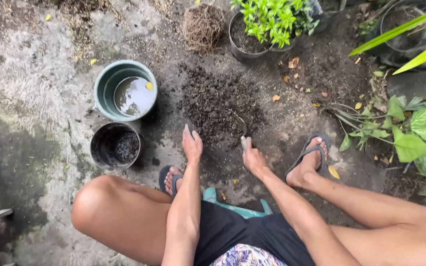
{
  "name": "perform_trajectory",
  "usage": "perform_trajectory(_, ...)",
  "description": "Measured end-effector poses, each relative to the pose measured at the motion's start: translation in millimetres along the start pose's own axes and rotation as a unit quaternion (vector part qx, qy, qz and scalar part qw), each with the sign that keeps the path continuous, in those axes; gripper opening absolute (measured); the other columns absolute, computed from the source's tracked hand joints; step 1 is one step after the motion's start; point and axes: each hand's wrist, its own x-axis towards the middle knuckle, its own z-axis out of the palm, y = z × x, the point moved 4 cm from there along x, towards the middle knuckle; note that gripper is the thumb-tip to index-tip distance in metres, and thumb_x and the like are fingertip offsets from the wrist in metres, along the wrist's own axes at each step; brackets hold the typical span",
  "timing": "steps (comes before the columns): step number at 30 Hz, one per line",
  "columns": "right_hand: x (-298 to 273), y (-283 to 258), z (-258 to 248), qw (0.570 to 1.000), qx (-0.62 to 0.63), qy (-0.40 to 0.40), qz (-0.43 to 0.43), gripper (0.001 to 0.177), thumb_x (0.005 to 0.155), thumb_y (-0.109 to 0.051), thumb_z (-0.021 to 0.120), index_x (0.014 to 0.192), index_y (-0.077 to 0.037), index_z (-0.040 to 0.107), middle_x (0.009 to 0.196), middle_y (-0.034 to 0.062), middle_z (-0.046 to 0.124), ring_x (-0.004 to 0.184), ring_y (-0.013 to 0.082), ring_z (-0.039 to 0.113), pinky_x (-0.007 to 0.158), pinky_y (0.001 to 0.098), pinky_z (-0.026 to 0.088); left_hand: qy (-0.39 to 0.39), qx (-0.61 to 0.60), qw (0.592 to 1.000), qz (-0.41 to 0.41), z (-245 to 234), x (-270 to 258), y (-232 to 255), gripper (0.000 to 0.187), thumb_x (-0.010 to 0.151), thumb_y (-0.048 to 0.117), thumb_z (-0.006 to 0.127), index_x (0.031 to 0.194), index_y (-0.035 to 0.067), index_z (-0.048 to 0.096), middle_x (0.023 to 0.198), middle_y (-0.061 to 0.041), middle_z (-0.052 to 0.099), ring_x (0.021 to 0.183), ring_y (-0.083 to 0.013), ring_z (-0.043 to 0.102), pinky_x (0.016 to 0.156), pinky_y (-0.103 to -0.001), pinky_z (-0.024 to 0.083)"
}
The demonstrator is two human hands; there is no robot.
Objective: Mixing soil on the ground using a hand trowel and hands in a nursery setting.
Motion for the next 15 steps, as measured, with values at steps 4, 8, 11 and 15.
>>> perform_trajectory(4, -21, -14, -69, 0.999, 0.02, -0.01, -0.044, 0.071, 0.096, -0.023, 0.049, 0.159, -0.006, 0.019, 0.124, 0.0341, 0.066, 0.115, 0.0489, 0.066, 0.098, 0.0641, 0.051, -0.012, -0.004, 1.0, 0.006, 4, 5, 6, 0.057, 0.103, 0.026, 0.044, 0.154, 0.001, 0.042, 0.144, -0.029, 0.054, 0.136, -0.0433, 0.051, 0.117, -0.05, 0.039)
perform_trajectory(8, -63, -39, -153, 0.982, -0.149, 0.017, -0.119, 0.062, 0.096, -0.026, 0.05, 0.153, -0.011, 0.031, 0.107, 0.0311, 0.072, 0.1, 0.0484, 0.072, 0.085, 0.0626, 0.058, -0.007, -0.001, 1.0, 0.004, -2, -1, 8, 0.056, 0.102, 0.025, 0.043, 0.153, 0.001, 0.044, 0.144, -0.028, 0.055, 0.136, -0.0424, 0.052, 0.116, -0.051, 0.041)
perform_trajectory(11, -50, -42, -162, 0.965, -0.185, 0.065, -0.173, 0.056, 0.096, -0.023, 0.05, 0.149, -0.01, 0.036, 0.098, 0.0323, 0.072, 0.092, 0.0516, 0.073, 0.078, 0.0644, 0.059, 0.004, -0.004, 1.0, 0.006, 4, 7, 4, 0.056, 0.102, 0.025, 0.044, 0.153, 0.001, 0.044, 0.144, -0.029, 0.055, 0.136, -0.0427, 0.052, 0.116, -0.05, 0.04)
perform_trajectory(15, -13, -62, -101, 0.976, -0.176, 0.031, -0.123, 0.064, 0.095, -0.012, 0.047, 0.156, -0.01, 0.029, 0.103, 0.029, 0.073, 0.097, 0.0459, 0.074, 0.083, 0.0613, 0.059, 0.013, -0.011, 1.0, 0.008, 7, 5, -11, 0.055, 0.103, 0.025, 0.044, 0.152, 0.0, 0.045, 0.145, -0.026, 0.054, 0.137, -0.0403, 0.051, 0.118, -0.047, 0.039)
